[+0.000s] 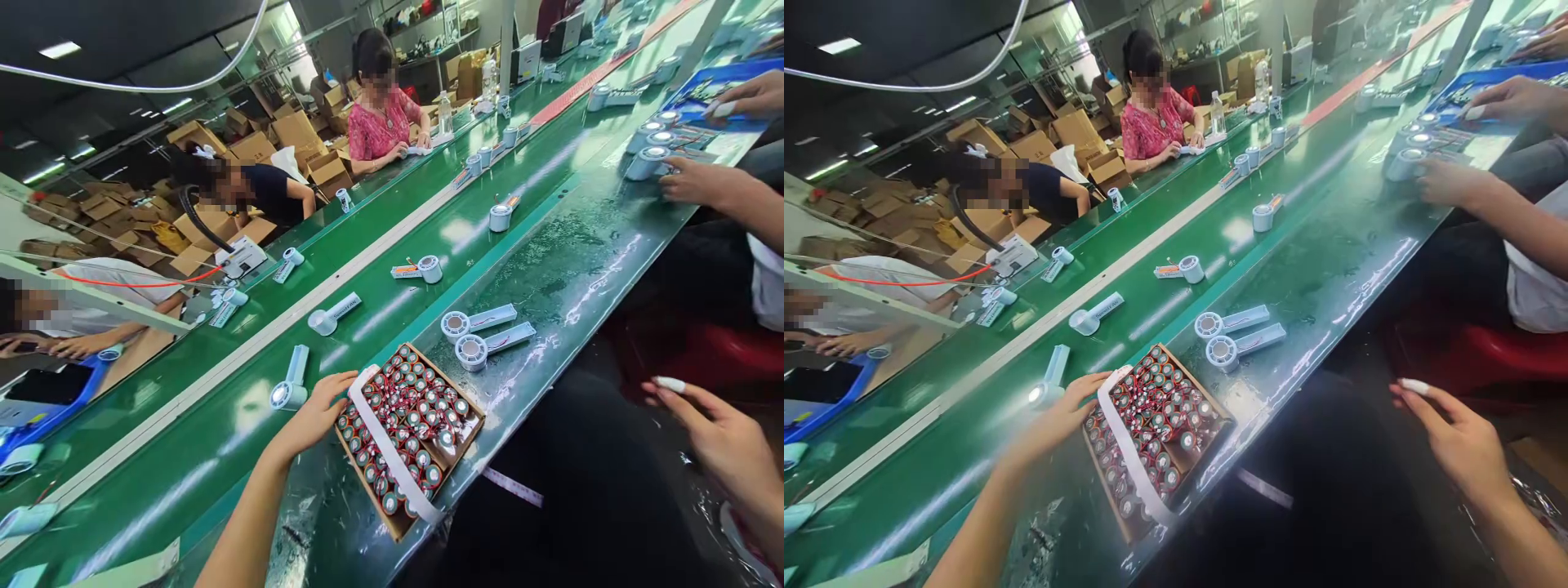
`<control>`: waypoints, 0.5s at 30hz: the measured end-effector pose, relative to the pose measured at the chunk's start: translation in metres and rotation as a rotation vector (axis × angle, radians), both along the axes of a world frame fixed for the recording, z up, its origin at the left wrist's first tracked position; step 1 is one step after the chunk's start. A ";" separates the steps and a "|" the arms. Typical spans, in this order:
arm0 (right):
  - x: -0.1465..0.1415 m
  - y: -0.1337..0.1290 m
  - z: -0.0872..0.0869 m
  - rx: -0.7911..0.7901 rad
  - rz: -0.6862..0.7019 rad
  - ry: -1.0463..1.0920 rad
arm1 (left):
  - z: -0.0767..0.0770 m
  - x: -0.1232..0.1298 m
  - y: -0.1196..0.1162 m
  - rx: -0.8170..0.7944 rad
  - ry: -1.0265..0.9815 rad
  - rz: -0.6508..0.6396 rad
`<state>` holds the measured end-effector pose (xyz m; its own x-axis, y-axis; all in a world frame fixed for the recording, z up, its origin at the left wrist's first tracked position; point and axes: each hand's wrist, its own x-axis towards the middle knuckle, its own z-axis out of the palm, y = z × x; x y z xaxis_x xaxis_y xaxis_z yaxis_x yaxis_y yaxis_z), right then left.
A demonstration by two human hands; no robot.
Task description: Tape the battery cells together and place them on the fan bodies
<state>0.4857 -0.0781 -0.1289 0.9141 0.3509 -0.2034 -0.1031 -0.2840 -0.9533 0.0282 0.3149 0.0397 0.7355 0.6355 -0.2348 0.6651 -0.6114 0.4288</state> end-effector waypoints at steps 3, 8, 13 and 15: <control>-0.011 0.049 0.039 0.252 0.034 0.091 | 0.010 0.014 0.011 -0.085 0.023 -0.078; -0.067 0.084 0.086 0.574 0.211 0.229 | 0.042 0.024 -0.019 0.324 -0.164 -0.070; -0.157 0.112 0.140 0.639 0.902 0.471 | 0.061 0.055 -0.083 0.587 -0.320 -0.365; -0.184 0.118 0.156 0.576 1.160 0.492 | 0.061 0.064 -0.098 0.608 -0.350 -0.399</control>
<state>0.3020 0.0399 0.0269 -0.0777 0.9969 0.0153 -0.4371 -0.0203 -0.8992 0.0921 0.2167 0.1005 0.9009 0.2517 0.3536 0.2359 -0.9678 0.0879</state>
